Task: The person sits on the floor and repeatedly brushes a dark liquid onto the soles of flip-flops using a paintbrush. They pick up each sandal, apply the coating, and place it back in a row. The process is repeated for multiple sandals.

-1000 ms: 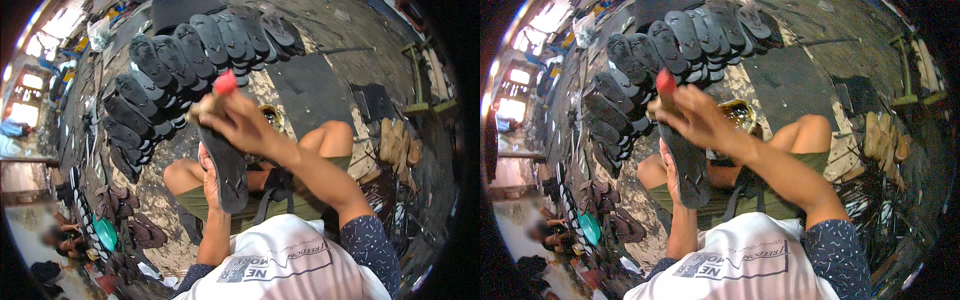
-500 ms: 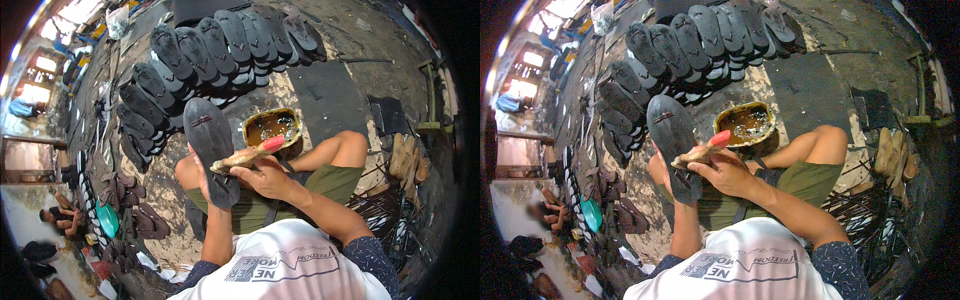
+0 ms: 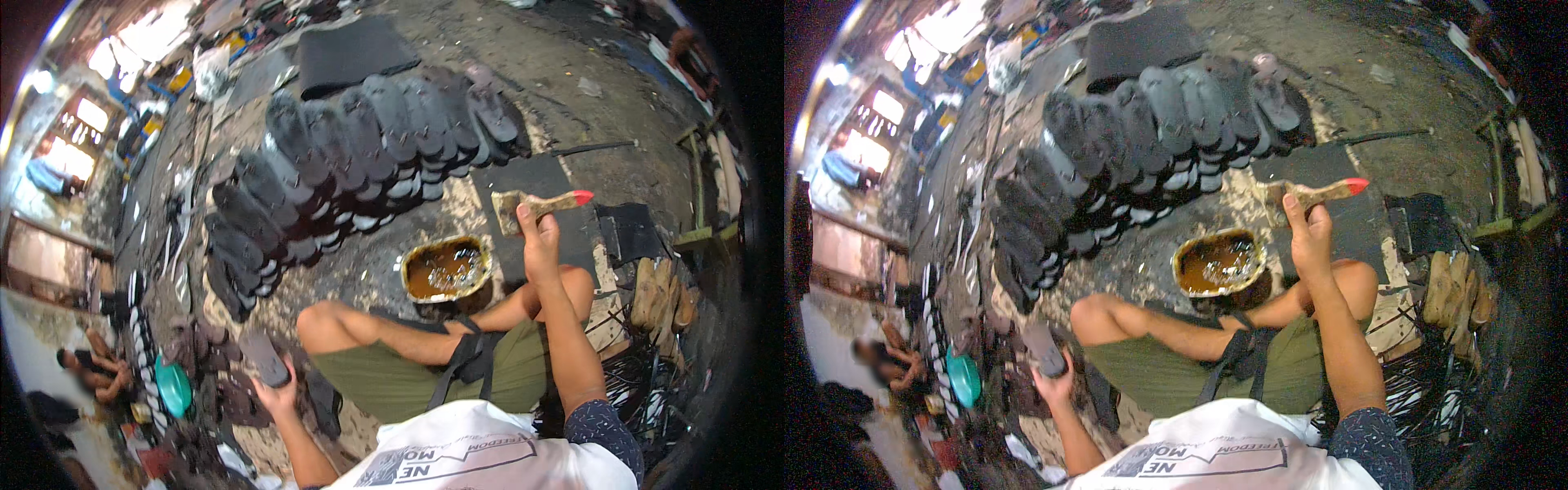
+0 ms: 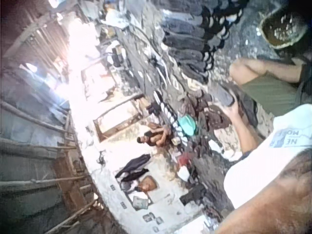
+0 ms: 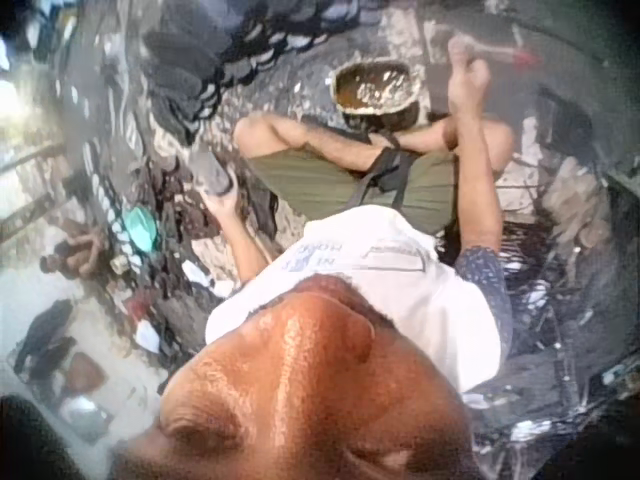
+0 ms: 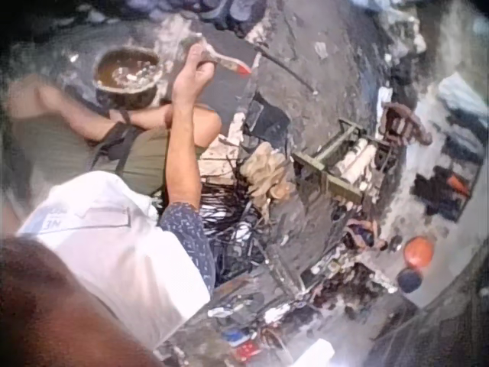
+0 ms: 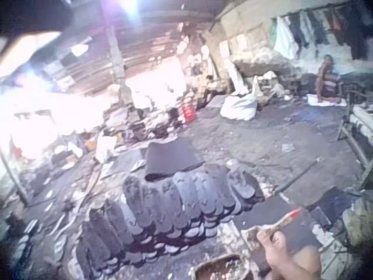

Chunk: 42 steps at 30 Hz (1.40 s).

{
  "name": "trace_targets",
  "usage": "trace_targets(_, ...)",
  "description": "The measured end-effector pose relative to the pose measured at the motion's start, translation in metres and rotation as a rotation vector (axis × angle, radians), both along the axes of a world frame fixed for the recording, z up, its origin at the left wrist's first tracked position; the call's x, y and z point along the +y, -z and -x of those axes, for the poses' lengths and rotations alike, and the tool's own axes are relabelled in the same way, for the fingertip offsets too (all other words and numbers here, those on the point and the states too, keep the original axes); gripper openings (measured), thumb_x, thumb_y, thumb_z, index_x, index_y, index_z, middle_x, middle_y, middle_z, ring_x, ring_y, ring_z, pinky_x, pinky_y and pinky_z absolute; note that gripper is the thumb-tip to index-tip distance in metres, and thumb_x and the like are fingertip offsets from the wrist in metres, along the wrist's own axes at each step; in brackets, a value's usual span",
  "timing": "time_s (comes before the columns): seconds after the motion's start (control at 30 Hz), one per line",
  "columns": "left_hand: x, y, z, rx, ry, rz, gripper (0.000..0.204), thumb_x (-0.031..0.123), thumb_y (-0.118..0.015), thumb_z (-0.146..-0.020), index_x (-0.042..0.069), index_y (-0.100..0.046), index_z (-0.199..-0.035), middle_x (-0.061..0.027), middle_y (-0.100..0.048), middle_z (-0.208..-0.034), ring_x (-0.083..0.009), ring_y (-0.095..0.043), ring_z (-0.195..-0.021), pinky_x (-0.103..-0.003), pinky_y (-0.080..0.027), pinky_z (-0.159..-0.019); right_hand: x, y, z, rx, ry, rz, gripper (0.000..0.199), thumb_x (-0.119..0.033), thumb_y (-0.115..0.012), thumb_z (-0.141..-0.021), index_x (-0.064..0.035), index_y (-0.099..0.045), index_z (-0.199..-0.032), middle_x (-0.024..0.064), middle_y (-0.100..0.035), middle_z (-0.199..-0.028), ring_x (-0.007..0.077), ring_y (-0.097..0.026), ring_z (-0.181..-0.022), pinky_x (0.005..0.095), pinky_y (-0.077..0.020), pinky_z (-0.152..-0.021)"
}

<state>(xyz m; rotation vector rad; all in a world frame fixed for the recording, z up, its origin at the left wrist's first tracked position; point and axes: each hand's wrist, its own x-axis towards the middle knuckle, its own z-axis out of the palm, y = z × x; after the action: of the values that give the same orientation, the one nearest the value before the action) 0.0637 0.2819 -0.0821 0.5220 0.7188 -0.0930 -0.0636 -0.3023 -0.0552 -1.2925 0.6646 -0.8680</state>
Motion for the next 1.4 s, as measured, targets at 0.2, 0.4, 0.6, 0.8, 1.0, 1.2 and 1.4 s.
trace_targets(0.2,0.064,0.030,0.027,0.078,-0.021,-0.240,0.032,0.014,-0.058,-0.093,-0.006,-0.058,-0.119,-0.0186,-0.063,-0.123,-0.0322,-0.060,-0.112,-0.043,-0.054,-0.104,-0.056,0.006,0.004,-0.093,0.108,-0.030,0.030,-0.030,-0.069,-0.099,-0.0036,-0.064,-0.111,-0.0038,-0.060,-0.099,0.0049,-0.050,-0.085,0.0243,-0.0407,-0.073)
trace_targets(0.4,-0.078,-0.087,-0.019,-0.308,0.503,-0.775,0.051,0.012,-0.064,-0.097,0.007,-0.046,-0.145,-0.0018,-0.061,-0.117,-0.0125,-0.060,-0.099,-0.027,-0.051,-0.085,-0.094,0.021,-0.005,-0.197,0.265,-0.049,0.028,-0.029,-0.070,-0.099,-0.0035,-0.063,-0.109,-0.0033,-0.062,-0.096,0.0054,-0.052,-0.084,0.0241,-0.0442,-0.075)
trace_targets(0.6,-0.356,-0.084,-0.089,-0.586,0.880,-0.703,0.062,0.011,-0.066,-0.098,0.000,-0.038,-0.152,-0.0065,-0.055,-0.124,-0.0157,-0.058,-0.105,-0.036,-0.053,-0.096,-0.113,0.079,-0.003,-0.148,0.282,-0.126,0.033,-0.029,-0.070,-0.099,0.0001,-0.064,-0.113,0.0020,-0.067,-0.100,0.0095,-0.058,-0.089,0.0274,-0.0477,-0.080)
trace_targets(0.8,-0.616,0.007,-0.125,-0.608,1.050,-0.369,0.045,0.011,-0.067,-0.098,-0.001,-0.052,-0.139,-0.0078,-0.061,-0.123,-0.0194,-0.062,-0.108,-0.038,-0.057,-0.096,-0.136,0.083,0.000,-0.074,0.367,-0.160,0.033,-0.030,-0.069,-0.098,0.0013,-0.066,-0.108,0.0036,-0.068,-0.096,0.0110,-0.059,-0.087,0.0295,-0.0489,-0.078)
trace_targets(1.0,-0.703,0.079,-0.134,-0.608,1.028,-0.420,0.048,-0.001,-0.057,-0.097,-0.002,-0.044,-0.143,-0.0027,-0.058,-0.096,-0.0140,-0.060,-0.083,-0.039,-0.059,-0.092,-0.147,0.088,-0.006,-0.072,0.348,-0.195,0.032,-0.029,-0.069,-0.098,0.0004,-0.066,-0.109,0.0037,-0.067,-0.097,0.0112,-0.059,-0.086,0.0299,-0.0488,-0.077)
trace_targets(1.2,-0.634,0.056,-0.091,-0.587,1.204,-0.546,0.049,0.009,-0.056,-0.101,-0.004,-0.041,-0.146,-0.0158,-0.052,-0.137,-0.0241,-0.064,-0.110,-0.038,-0.056,-0.091,-0.150,0.104,-0.009,0.027,0.245,-0.198,0.033,-0.032,-0.068,-0.099,-0.0034,-0.065,-0.115,0.0001,-0.067,-0.102,0.0065,-0.059,-0.087,0.0252,-0.0479,-0.074)
trace_targets(1.4,-0.379,-0.031,-0.072,-0.754,1.109,-0.832,0.032,0.042,-0.054,-0.105,0.011,-0.058,-0.100,-0.0041,-0.064,-0.082,-0.0163,-0.064,-0.071,-0.030,-0.051,-0.065,-0.145,0.092,-0.003,0.150,0.211,-0.206,0.034,-0.036,-0.068,-0.099,-0.0051,-0.065,-0.114,0.0033,-0.068,-0.105,0.0119,-0.061,-0.089,0.0291,-0.0489,-0.080)
